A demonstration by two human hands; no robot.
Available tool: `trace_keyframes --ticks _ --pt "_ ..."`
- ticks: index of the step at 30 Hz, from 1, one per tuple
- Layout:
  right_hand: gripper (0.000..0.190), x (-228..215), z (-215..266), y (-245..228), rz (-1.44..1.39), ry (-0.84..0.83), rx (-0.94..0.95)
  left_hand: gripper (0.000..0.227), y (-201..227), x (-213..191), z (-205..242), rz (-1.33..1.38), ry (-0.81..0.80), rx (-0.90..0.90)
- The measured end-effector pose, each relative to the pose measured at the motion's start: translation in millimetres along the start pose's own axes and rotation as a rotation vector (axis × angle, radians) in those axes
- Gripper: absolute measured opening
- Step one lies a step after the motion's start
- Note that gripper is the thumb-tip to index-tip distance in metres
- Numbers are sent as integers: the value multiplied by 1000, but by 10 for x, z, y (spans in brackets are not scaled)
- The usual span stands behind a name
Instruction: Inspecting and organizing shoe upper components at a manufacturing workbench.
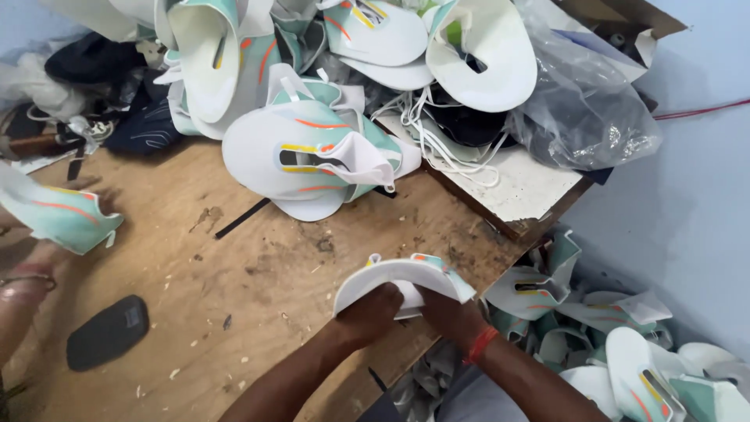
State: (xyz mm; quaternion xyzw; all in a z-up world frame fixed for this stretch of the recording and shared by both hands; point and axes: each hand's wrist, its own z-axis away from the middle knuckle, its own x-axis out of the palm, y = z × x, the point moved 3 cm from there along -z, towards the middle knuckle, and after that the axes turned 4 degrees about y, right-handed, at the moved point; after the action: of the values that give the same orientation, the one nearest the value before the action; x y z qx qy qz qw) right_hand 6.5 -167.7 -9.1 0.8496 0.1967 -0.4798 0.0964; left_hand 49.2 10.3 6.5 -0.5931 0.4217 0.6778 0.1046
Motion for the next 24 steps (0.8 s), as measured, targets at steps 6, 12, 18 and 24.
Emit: trace_keyframes --ticks 6,12,18,24 --pt "52 -159 -245 18 -193 -88 107 35 76 165 -64 -103 298 43" --pt "42 31 -76 -51 77 -263 106 26 -66 232 -83 297 346 -210" --pt "57 -267 -228 62 -110 -139 145 24 -60 289 -457 20 309 -47" --pt "71 -275 -179 167 116 -407 102 29 -52 287 -431 -397 515 223"
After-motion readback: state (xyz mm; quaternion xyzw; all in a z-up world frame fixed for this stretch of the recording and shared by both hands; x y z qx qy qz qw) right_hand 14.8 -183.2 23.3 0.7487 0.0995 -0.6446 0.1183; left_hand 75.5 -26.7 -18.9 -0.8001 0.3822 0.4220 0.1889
